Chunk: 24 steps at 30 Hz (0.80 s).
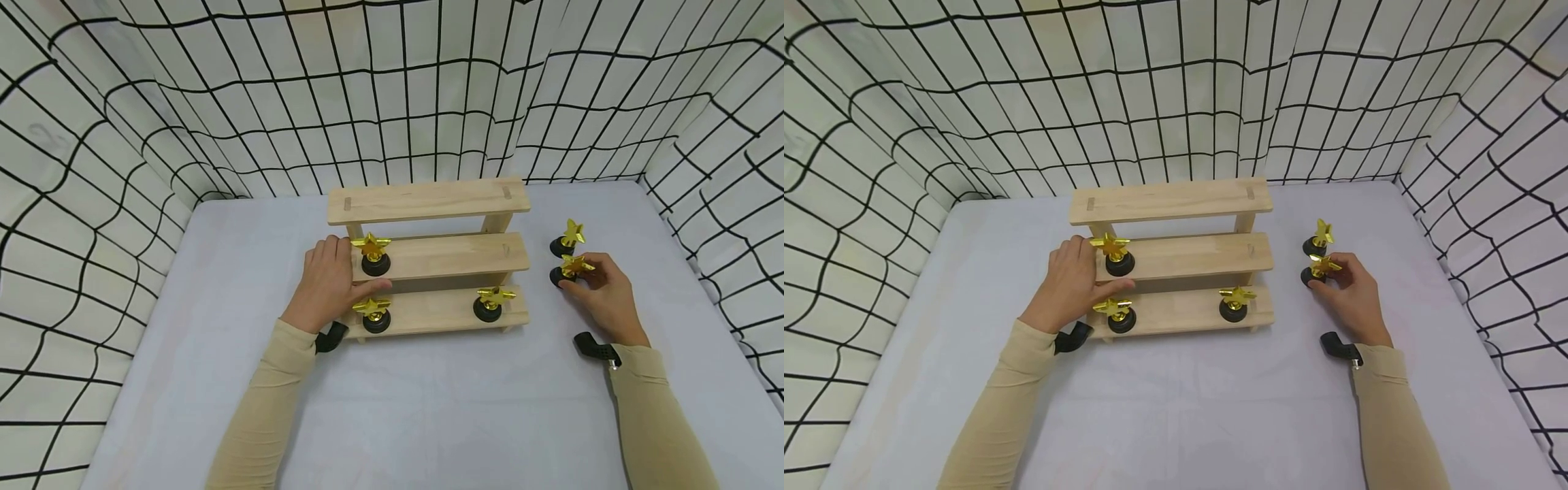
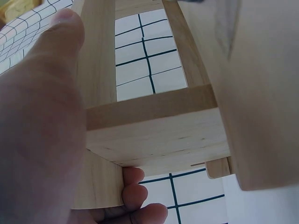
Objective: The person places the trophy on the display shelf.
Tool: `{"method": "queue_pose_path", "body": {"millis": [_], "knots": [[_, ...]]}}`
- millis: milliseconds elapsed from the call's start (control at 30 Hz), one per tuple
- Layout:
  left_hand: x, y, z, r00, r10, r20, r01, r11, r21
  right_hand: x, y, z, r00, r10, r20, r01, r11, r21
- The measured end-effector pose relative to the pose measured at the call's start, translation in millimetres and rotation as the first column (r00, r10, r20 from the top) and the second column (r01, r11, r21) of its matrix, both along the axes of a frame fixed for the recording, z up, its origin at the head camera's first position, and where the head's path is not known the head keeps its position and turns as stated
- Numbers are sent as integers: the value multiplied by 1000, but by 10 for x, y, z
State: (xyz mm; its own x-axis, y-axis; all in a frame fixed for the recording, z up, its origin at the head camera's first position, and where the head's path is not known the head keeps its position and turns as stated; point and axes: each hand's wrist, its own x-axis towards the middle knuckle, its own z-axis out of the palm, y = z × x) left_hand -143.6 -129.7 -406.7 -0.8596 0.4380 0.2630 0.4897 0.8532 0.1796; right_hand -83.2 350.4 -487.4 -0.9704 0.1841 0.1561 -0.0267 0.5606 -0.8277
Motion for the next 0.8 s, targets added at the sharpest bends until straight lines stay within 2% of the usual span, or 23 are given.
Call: {"method": "queue_pose_path", "body": {"millis": [300, 700, 800], "knots": [[15, -4, 2, 1000, 2, -2, -2, 1000, 10, 23, -36, 31, 1000, -1, -4, 2, 1000, 26], [9, 11, -3, 999, 14, 46, -15, 1000, 15, 47, -27, 18, 1000, -18, 20, 18, 999, 26], [2, 13, 1, 999, 8, 36, -9, 1000, 20, 52, -22, 32, 1000, -23, 21, 23, 999, 38]]}}
